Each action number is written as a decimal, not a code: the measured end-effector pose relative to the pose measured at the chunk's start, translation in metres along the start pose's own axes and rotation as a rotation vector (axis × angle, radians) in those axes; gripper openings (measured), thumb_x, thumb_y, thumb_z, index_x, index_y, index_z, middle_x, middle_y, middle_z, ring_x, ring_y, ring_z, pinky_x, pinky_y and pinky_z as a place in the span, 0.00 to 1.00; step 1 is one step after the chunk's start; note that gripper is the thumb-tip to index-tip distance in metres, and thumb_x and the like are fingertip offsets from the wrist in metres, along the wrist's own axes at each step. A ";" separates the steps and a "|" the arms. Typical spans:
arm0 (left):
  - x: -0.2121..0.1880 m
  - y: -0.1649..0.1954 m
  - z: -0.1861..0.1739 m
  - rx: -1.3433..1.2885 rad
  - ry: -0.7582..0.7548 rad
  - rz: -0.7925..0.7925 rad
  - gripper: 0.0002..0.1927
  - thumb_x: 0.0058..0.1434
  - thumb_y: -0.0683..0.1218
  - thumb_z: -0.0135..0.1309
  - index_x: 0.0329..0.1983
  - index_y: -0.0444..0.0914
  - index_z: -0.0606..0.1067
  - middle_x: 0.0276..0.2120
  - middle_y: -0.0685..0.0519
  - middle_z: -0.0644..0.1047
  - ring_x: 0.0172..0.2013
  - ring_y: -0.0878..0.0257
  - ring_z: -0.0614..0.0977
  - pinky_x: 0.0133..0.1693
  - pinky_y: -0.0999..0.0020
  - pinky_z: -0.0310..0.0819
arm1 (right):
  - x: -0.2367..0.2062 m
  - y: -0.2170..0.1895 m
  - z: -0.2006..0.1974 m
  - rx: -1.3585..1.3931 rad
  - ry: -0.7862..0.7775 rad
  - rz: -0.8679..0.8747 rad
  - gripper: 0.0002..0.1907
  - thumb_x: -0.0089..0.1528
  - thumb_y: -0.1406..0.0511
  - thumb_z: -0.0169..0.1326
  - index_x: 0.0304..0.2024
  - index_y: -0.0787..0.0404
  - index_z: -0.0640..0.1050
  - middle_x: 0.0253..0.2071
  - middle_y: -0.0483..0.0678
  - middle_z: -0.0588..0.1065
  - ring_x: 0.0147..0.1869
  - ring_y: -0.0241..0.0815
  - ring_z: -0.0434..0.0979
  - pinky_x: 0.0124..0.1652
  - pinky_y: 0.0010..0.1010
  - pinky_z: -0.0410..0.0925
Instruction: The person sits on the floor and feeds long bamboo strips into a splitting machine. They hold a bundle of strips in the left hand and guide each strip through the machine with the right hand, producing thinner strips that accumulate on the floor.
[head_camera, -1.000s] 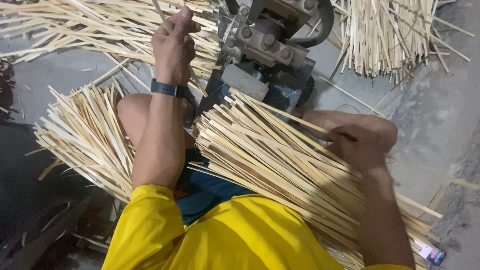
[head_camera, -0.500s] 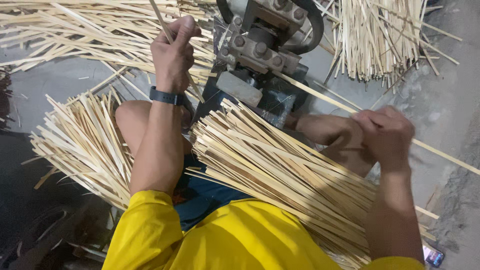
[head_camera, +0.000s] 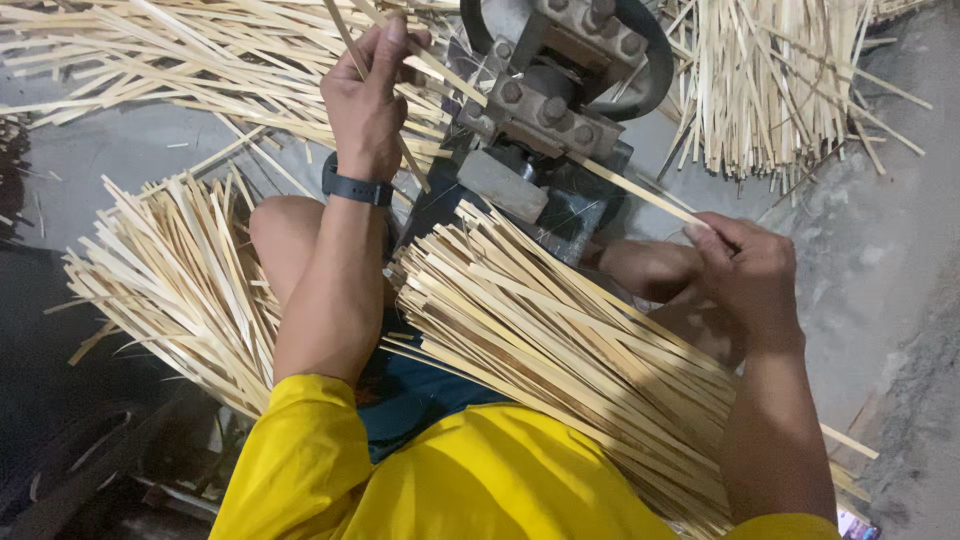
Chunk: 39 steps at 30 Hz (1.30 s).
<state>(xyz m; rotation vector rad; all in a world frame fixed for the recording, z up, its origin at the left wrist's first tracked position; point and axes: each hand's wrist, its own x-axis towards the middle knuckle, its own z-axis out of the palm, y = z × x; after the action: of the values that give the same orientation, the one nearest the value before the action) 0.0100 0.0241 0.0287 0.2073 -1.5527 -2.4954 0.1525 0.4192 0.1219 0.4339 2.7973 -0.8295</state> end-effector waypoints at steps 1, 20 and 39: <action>0.001 -0.001 -0.002 -0.026 -0.006 0.030 0.16 0.68 0.52 0.61 0.47 0.33 0.82 0.38 0.50 0.85 0.32 0.67 0.82 0.28 0.76 0.69 | -0.001 0.004 0.004 0.058 -0.070 0.163 0.12 0.69 0.59 0.58 0.51 0.54 0.83 0.29 0.47 0.79 0.27 0.42 0.78 0.28 0.37 0.71; 0.019 -0.008 -0.062 -0.344 0.087 0.066 0.16 0.74 0.55 0.54 0.51 0.39 0.70 0.31 0.56 0.73 0.22 0.70 0.67 0.21 0.74 0.56 | -0.023 0.109 -0.049 -0.166 0.187 -0.286 0.04 0.73 0.70 0.60 0.45 0.62 0.86 0.37 0.51 0.79 0.39 0.36 0.77 0.37 0.30 0.70; 0.002 0.001 -0.008 -0.063 -0.024 -0.093 0.18 0.65 0.52 0.67 0.47 0.35 0.78 0.39 0.47 0.85 0.20 0.75 0.69 0.19 0.78 0.59 | 0.011 0.029 -0.015 -0.227 0.272 -0.531 0.06 0.70 0.65 0.64 0.38 0.58 0.85 0.29 0.50 0.77 0.31 0.45 0.77 0.35 0.33 0.69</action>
<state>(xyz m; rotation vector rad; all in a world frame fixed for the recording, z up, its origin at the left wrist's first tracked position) 0.0096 0.0163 0.0265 0.2471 -1.5036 -2.6230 0.1500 0.4534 0.1163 -0.2697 3.2685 -0.5541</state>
